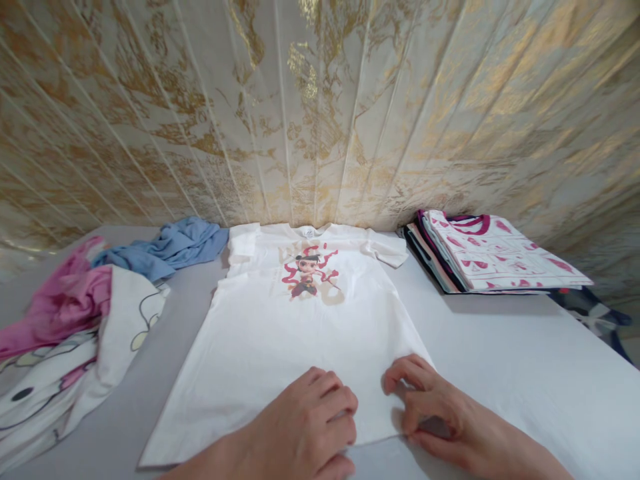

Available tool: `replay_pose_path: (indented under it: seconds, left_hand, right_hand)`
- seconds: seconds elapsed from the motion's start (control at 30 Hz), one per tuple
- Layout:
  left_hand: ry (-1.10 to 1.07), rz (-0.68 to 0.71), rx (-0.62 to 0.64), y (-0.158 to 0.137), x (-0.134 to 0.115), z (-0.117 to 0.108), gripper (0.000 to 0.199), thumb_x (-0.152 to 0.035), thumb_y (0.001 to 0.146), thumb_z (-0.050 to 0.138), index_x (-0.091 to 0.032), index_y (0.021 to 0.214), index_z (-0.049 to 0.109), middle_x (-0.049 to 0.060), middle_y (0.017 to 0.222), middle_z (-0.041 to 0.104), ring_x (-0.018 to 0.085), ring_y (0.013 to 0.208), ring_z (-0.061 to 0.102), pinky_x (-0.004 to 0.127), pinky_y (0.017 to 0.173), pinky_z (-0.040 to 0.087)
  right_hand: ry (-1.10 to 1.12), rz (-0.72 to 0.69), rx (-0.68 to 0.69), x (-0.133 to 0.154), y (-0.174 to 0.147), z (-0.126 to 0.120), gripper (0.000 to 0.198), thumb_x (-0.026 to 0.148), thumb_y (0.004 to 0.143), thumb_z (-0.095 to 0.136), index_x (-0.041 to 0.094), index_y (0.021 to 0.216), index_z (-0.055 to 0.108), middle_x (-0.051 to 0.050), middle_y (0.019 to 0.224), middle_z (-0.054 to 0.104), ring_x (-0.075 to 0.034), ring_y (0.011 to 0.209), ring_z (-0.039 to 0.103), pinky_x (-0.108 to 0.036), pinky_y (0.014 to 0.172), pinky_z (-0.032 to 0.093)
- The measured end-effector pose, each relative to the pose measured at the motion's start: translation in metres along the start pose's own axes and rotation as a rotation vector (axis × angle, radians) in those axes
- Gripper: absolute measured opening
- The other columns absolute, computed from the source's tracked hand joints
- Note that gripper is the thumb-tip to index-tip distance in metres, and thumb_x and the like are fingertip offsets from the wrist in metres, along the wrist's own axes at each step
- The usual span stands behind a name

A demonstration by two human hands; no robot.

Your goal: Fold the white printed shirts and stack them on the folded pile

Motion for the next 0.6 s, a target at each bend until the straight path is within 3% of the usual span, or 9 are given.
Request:
replay_pose_path:
  seconds: [0.13, 0.2, 0.3, 0.37, 0.43, 0.6]
  left_hand:
    - [-0.102, -0.082, 0.078, 0.003, -0.001, -0.014, 0.015, -0.025, 0.079, 0.076, -0.022, 0.084, 0.062, -0.002, 0.102, 0.065, 0.018, 0.094, 0.056, 0.03, 0.086, 0.041]
    - [-0.108, -0.071, 0.091, 0.008, 0.0, -0.019, 0.015, -0.024, 0.084, 0.07, -0.022, 0.098, 0.063, 0.0, 0.118, 0.063, 0.019, 0.106, 0.056, 0.032, 0.093, 0.04]
    - [-0.068, 0.015, 0.086, 0.018, 0.001, -0.017, 0.04, -0.03, 0.094, 0.056, -0.018, 0.132, 0.05, 0.007, 0.148, 0.044, 0.023, 0.134, 0.04, 0.039, 0.109, 0.032]
    - [-0.045, 0.082, 0.104, 0.024, 0.002, -0.008, 0.05, -0.036, 0.098, 0.047, -0.015, 0.143, 0.039, 0.009, 0.153, 0.034, 0.024, 0.142, 0.029, 0.042, 0.113, 0.027]
    - [-0.041, 0.129, 0.134, 0.027, 0.004, 0.003, 0.054, -0.041, 0.1, 0.043, -0.015, 0.146, 0.034, 0.01, 0.154, 0.032, 0.024, 0.143, 0.026, 0.043, 0.115, 0.026]
    - [-0.056, 0.143, 0.128, 0.026, 0.004, 0.014, 0.058, -0.043, 0.097, 0.049, -0.017, 0.146, 0.033, 0.01, 0.156, 0.029, 0.026, 0.142, 0.028, 0.045, 0.115, 0.024]
  right_hand:
    - [0.017, 0.011, -0.037, -0.004, -0.002, -0.006, 0.013, 0.024, 0.093, 0.053, 0.023, 0.085, 0.064, -0.007, 0.108, 0.058, -0.02, 0.107, 0.053, -0.037, 0.092, 0.047]
    - [0.032, 0.051, -0.144, -0.012, -0.003, -0.011, 0.017, 0.027, 0.096, 0.048, 0.025, 0.092, 0.064, -0.006, 0.104, 0.061, -0.02, 0.101, 0.057, -0.034, 0.088, 0.048]
    - [-0.033, 0.12, -0.359, -0.026, -0.007, -0.018, 0.02, 0.03, 0.097, 0.045, 0.027, 0.103, 0.064, -0.007, 0.105, 0.062, -0.021, 0.101, 0.059, -0.033, 0.086, 0.049]
    - [-0.116, 0.129, -0.44, -0.032, -0.008, -0.02, 0.022, 0.03, 0.096, 0.045, 0.028, 0.108, 0.063, -0.007, 0.11, 0.061, -0.022, 0.105, 0.058, -0.034, 0.087, 0.05]
    - [-0.178, 0.114, -0.434, -0.034, -0.006, -0.02, 0.024, 0.029, 0.096, 0.044, 0.028, 0.11, 0.063, -0.008, 0.113, 0.061, -0.022, 0.108, 0.057, -0.034, 0.088, 0.051]
    - [-0.173, 0.144, -0.267, -0.03, -0.009, -0.024, 0.019, 0.03, 0.093, 0.051, 0.027, 0.105, 0.066, -0.008, 0.114, 0.06, -0.023, 0.113, 0.053, -0.038, 0.094, 0.049]
Point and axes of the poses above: each hand's wrist, its own y-axis towards the middle knuckle, its own z-axis out of the palm, x = y × z, the point moved 3 cm from there along y, towards the middle knuckle
